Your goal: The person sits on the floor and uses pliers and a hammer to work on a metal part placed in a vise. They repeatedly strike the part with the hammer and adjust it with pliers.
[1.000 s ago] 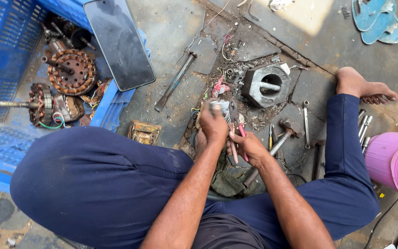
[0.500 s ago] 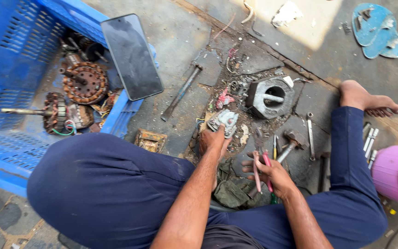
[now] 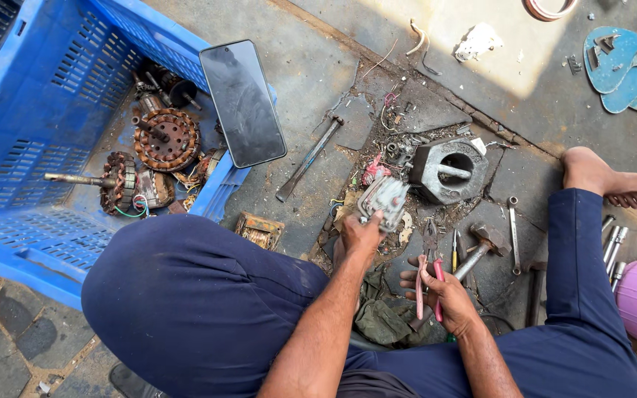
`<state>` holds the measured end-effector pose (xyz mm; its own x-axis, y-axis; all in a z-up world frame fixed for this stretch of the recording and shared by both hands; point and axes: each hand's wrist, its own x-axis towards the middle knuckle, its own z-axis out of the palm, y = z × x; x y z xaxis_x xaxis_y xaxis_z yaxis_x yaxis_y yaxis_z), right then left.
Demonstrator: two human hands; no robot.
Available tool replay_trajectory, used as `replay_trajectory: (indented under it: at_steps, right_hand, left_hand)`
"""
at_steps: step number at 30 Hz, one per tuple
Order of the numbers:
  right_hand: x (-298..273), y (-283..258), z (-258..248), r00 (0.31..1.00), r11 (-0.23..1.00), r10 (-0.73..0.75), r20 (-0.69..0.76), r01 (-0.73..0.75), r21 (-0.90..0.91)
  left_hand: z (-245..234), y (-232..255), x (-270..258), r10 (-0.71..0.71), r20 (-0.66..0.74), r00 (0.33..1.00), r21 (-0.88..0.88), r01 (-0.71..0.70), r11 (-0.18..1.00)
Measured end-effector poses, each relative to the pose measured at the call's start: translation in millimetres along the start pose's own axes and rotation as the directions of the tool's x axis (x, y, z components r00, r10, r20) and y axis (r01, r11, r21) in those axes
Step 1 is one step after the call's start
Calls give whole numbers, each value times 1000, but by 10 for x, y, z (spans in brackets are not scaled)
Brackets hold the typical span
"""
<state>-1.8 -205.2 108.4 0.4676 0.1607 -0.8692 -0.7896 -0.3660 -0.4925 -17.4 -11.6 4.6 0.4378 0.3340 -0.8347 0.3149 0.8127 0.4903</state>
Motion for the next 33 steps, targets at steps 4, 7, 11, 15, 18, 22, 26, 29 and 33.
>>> replay_trajectory:
  at_steps: [4,7,11,15,18,22,26,29,33]
  right_hand:
    - [34,3,16,999,1000,-14,38,13,22]
    - [29,34,4,1000,1000,-7,22,7,11]
    - [5,32,-5,1000,1000,-2,16,2,6]
    - [0,38,19,1000,1000,5,-7,-5,-4]
    - [-43,19,-1,1000,1000,9,-11,-9,-3]
    - [-38,-41,51,998,999,-36,49,35,20]
    - [-245,-174,36,992,993,-115,43,116,-14]
    - [-435,-410,81,968,964,-241,73,248,-99]
    - [-689,-744,129,965,956,-249,83,258,-136]
  left_hand:
    - [104,214,-22,33,-27,999,-109,-36,993]
    - [90,481,36,22,-192,981,-69,-36,997]
    - [-40,696,71,64,-351,934,-47,-86,995]
    - [-40,571,-7,-104,-408,907,-151,45,987]
    - [143,367,-42,-255,-290,922,-241,187,952]
    - [278,194,112,-210,33,977,-442,203,874]
    - [445,119,120,-21,354,935,-502,209,839]
    - [572,313,24,52,521,852,-466,233,854]
    - [761,675,-184,168,688,706,-522,319,791]
